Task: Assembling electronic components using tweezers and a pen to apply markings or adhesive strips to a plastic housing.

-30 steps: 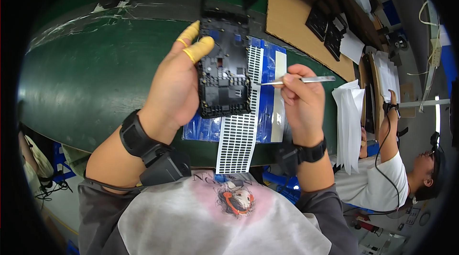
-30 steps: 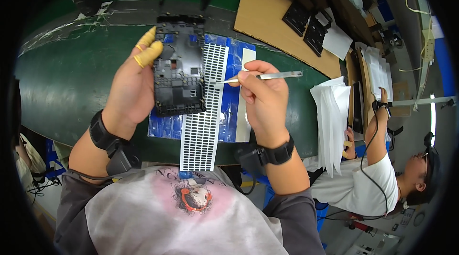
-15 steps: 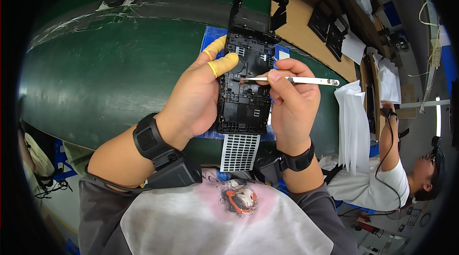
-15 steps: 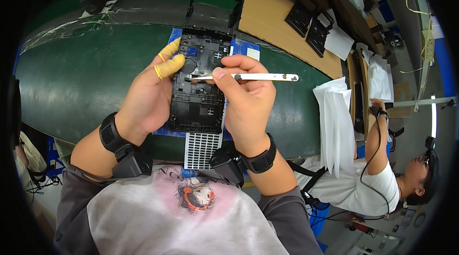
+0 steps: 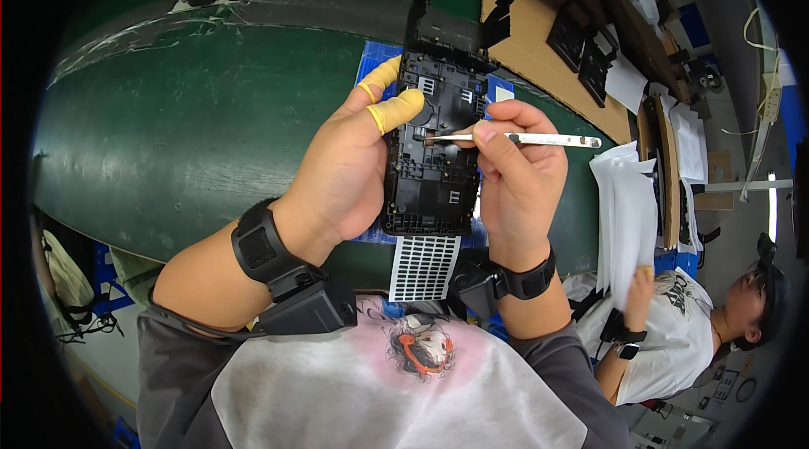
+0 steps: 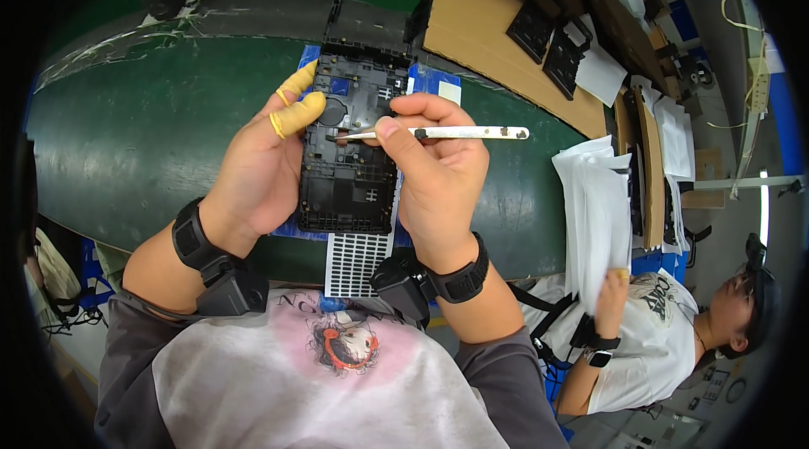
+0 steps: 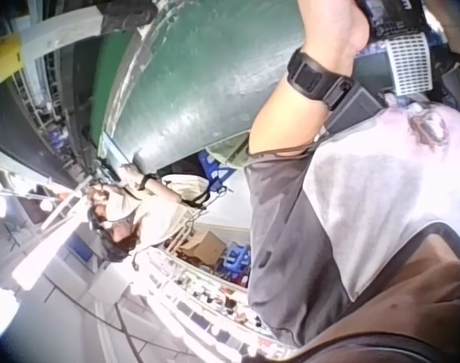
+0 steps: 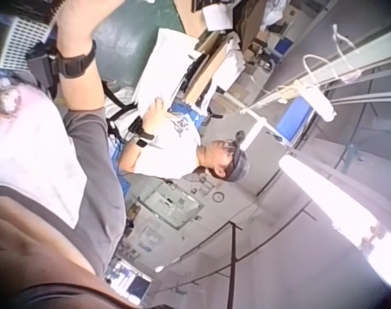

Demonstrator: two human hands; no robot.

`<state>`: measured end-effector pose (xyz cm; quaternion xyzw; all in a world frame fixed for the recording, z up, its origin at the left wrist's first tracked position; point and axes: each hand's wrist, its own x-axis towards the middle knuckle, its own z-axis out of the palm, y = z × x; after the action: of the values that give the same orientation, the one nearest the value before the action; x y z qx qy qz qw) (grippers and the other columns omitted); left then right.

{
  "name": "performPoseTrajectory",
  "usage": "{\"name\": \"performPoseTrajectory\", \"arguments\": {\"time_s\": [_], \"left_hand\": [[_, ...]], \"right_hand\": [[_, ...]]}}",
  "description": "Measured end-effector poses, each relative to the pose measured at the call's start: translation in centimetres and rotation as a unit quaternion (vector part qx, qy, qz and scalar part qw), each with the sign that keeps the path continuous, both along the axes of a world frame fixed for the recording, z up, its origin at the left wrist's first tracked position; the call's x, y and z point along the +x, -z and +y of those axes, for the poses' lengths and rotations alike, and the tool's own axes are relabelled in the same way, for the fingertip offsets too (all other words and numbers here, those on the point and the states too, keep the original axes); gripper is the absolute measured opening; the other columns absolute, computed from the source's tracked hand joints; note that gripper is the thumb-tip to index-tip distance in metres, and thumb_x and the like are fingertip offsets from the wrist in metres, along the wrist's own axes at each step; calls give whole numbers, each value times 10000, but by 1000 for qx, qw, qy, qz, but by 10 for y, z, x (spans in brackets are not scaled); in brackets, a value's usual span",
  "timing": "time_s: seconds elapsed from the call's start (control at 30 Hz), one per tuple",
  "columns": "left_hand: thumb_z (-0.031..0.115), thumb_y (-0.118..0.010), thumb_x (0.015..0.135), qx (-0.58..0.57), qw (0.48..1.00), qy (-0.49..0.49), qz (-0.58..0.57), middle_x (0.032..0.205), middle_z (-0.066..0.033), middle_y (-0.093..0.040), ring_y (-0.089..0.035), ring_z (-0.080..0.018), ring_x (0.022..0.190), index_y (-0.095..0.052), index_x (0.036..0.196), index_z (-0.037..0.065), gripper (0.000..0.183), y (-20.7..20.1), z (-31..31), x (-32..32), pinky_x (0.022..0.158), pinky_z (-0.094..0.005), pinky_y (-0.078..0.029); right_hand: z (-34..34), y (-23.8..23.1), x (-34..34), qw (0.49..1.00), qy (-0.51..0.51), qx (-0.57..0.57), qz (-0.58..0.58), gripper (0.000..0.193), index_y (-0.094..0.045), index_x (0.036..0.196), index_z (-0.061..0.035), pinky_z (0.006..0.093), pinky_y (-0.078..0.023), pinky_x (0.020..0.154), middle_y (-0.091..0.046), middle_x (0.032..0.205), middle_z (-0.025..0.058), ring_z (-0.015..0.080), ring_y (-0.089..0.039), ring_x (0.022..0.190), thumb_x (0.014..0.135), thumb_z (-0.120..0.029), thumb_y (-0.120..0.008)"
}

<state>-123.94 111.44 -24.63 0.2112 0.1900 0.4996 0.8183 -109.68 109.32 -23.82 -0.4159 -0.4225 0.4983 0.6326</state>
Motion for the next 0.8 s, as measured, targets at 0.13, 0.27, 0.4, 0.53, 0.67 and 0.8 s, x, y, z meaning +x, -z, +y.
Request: {"name": "performPoseTrajectory", "arguments": {"time_s": [0.13, 0.27, 0.4, 0.53, 0.67, 0.8], "left_hand": [[165, -441, 845, -5, 1000, -2, 7, 1070, -65, -495, -507, -157, 950, -335, 1210, 65, 393, -2, 0, 1, 813, -306, -433], [169, -445, 844, -3, 1000, 7, 11, 1079, -64, -486, -502, -155, 958, -328, 1216, 67, 403, -5, -2, -1, 816, -306, -428], [169, -447, 843, -7, 1000, -7, 29, 1099, -63, -470, -488, -152, 978, -321, 1221, 71, 410, -8, -3, -3, 829, -307, -416], [170, -444, 843, -9, 1000, -8, 23, 1098, -61, -475, -482, -149, 985, -335, 1216, 74, 401, -7, -4, -2, 826, -303, -415], [169, -442, 840, 9, 1000, -7, 1, 1080, -63, -494, -498, -151, 959, -351, 1208, 63, 393, -7, -2, -3, 819, -302, -421], [148, -426, 836, 15, 1000, 2, -1, 1054, -69, -515, -528, -153, 886, -359, 1207, 42, 392, -2, 0, 1, 789, -296, -439]], "right_hand": [[0, -1, 1, 1000, 0, 8, 4, 237, -486, 944, 54, 216, -444, 665, -583, 757, 79, 124, -572, 696, 724, 50, -573], [1, -1, 1, 1000, -1, 3, -17, 239, -486, 944, 58, 220, -447, 669, -583, 760, 85, 127, -572, 698, 723, 54, -573], [1, 0, 1, 1000, -14, 6, -11, 235, -487, 943, 58, 222, -448, 670, -582, 766, 85, 125, -572, 698, 725, 51, -573], [-1, -2, 0, 1000, -5, 9, -25, 233, -489, 944, 52, 210, -440, 639, -583, 756, 83, 113, -563, 676, 726, 43, -574], [-4, -3, 6, 1000, -5, 0, 25, 221, -490, 935, 45, 173, -368, 485, -579, 733, 87, 71, -496, 557, 732, 16, -574], [-9, -11, 23, 992, 87, 44, 77, 203, -498, 921, 35, 175, -307, 427, -573, 722, 136, 70, -414, 476, 732, -2, -562]]}}
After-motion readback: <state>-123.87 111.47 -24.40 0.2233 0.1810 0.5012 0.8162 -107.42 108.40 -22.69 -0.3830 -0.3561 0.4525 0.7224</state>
